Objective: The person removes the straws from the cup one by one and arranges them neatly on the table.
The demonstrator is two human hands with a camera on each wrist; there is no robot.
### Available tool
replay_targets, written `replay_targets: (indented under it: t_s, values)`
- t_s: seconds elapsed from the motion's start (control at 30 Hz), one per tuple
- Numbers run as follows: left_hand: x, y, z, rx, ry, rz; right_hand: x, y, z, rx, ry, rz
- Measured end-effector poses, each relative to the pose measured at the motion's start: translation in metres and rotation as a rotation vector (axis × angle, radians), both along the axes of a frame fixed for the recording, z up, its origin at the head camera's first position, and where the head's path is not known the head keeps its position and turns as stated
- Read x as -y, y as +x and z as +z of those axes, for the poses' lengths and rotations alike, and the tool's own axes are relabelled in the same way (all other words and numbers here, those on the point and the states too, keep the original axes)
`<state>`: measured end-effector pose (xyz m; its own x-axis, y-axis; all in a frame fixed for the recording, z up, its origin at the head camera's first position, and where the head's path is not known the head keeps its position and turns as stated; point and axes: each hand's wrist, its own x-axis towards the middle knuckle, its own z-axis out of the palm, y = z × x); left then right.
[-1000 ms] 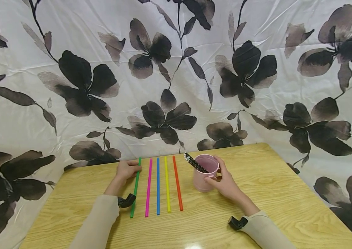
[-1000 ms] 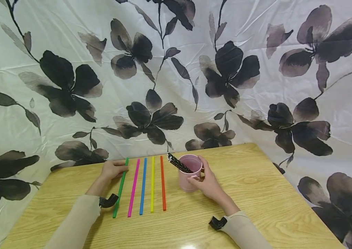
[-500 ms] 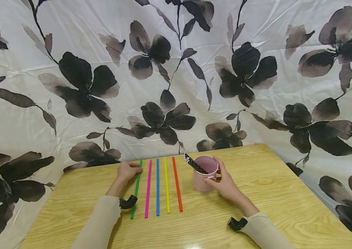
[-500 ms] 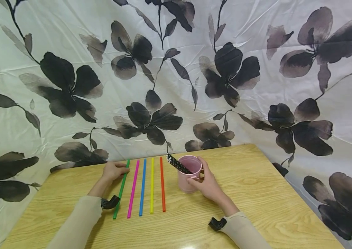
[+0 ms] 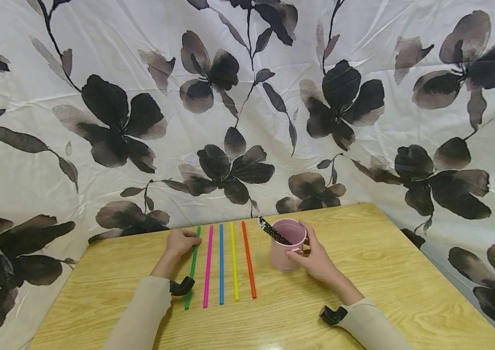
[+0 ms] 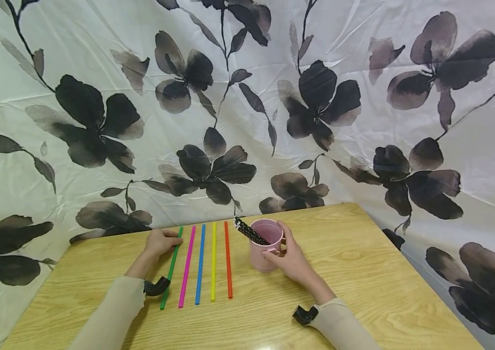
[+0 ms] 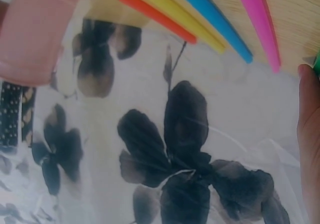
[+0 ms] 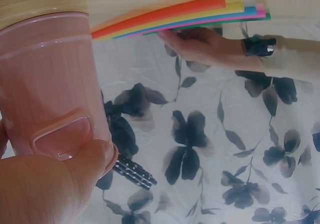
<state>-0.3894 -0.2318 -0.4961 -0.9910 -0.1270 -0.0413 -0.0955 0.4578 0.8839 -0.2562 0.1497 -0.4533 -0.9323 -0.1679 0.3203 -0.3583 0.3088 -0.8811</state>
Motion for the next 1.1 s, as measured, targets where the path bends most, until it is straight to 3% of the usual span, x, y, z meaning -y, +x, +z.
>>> replay_targets:
  t_s: [0.23, 1.1]
  values:
    - [-0.0023, 0.0031, 0.0012, -0.028, -0.062, -0.005, -0.0001, 0.0027, 0.0005, -0.003, 0.0, 0.002]
    - [-0.0004, 0.0044, 0.0013, -0.037, -0.048, 0.001, -0.0007, -0.0038, -0.0002, -0.013, 0.007, 0.01]
